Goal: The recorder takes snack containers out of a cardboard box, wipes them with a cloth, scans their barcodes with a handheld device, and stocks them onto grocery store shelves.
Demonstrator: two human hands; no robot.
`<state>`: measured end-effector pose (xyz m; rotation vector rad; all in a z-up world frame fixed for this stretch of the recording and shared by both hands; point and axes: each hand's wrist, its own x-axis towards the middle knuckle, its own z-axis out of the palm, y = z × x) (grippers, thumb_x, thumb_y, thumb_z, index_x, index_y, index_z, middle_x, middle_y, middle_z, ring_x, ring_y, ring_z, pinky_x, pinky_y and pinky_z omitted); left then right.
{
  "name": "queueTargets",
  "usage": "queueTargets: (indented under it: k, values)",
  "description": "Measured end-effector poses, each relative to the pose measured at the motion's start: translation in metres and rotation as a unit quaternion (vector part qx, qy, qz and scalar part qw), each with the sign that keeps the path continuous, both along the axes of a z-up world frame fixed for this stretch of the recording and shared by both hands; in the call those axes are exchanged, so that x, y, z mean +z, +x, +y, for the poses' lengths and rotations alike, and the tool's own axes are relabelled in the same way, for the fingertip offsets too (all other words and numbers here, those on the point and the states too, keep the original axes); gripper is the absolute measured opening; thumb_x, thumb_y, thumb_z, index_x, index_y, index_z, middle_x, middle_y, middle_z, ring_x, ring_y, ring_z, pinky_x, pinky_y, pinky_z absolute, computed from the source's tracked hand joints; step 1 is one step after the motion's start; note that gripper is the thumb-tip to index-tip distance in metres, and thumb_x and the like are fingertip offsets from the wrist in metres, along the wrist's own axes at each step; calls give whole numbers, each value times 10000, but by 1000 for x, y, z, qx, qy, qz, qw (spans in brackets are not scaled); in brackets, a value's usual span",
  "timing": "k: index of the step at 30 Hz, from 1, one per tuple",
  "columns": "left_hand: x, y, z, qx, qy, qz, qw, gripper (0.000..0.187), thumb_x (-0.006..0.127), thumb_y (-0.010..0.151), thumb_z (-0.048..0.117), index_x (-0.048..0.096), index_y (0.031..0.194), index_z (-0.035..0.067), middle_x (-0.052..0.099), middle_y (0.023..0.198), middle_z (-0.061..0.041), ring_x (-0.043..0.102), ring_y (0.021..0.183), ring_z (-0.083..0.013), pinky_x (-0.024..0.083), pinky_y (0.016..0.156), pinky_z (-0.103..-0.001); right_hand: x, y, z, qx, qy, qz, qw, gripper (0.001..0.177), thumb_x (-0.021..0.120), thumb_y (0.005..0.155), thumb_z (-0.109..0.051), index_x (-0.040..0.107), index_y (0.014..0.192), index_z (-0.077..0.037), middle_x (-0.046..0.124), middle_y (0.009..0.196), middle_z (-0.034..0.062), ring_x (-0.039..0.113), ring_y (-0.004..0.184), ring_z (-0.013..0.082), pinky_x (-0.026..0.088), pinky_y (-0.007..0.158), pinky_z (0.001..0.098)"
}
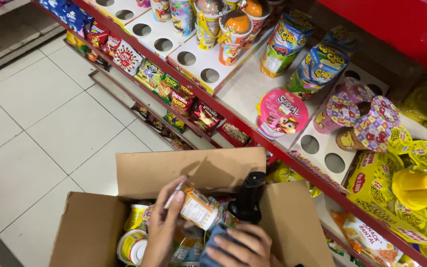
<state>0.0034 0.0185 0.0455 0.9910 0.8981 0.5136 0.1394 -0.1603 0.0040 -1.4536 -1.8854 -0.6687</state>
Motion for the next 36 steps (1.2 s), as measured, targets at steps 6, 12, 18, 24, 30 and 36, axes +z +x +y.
queueTargets:
  k: [6, 12, 18, 24, 30, 36]
  values:
    - [-26, -2, -4, -68, -94, -42, 992, 523, 515, 992, 401, 628, 1421, 124, 683, 1275, -118, 673, 1081, -207, 615, 792, -331, 33, 0, 23, 23, -35, 34, 999, 241, 747, 951, -238, 782, 1187, -206, 663, 1345, -4, 629, 1215, 215, 568, 1010, 411]
    - [-30, -10, 6, 7, 40, 8, 999, 552, 500, 983, 409, 597, 1449, 129, 658, 1367, -75, 654, 1139, -164, 594, 796, -327, 23, 19, -4, 23, -19, 192, 981, 278, 660, 970, -290, 769, 1167, -127, 655, 1356, 48, 664, 1223, 235, 572, 1040, 414]
    - [-15, -11, 11, 35, -6, -14, 999, 534, 482, 955, 357, 570, 1432, 133, 660, 1321, -75, 698, 1059, -179, 612, 738, -345, -67, 35, -80, -103, -22, 562, 820, 532, 589, 981, -331, 563, 1380, 19, 597, 1390, 200, 556, 1332, 292, 398, 1149, 433]
    - [-26, -12, 6, 15, 16, -61, 998, 512, 506, 1000, 296, 563, 1466, 92, 650, 1335, -142, 677, 1096, -205, 585, 841, -337, -84, 84, -146, -249, -189, 584, 750, 423, 571, 980, -191, 546, 1358, -4, 623, 1352, 175, 587, 1307, 238, 412, 1130, 366]
    - [-13, -8, 4, 61, 66, -46, 995, 543, 562, 961, 280, 490, 1467, 99, 602, 1380, -132, 647, 1177, -198, 562, 904, -366, -22, 113, -175, -342, -306, 336, 823, 364, 698, 882, -245, 675, 1216, -99, 710, 1211, 142, 644, 1216, 269, 450, 1068, 398]
    - [-17, -7, 2, 88, 32, -38, 995, 568, 592, 930, 303, 476, 1453, 113, 619, 1319, -128, 667, 1126, -219, 589, 860, -394, 34, 107, -145, -483, -437, 305, 695, 517, 745, 855, -351, 619, 1336, -208, 689, 1177, 173, 673, 1132, 285, 551, 964, 366]
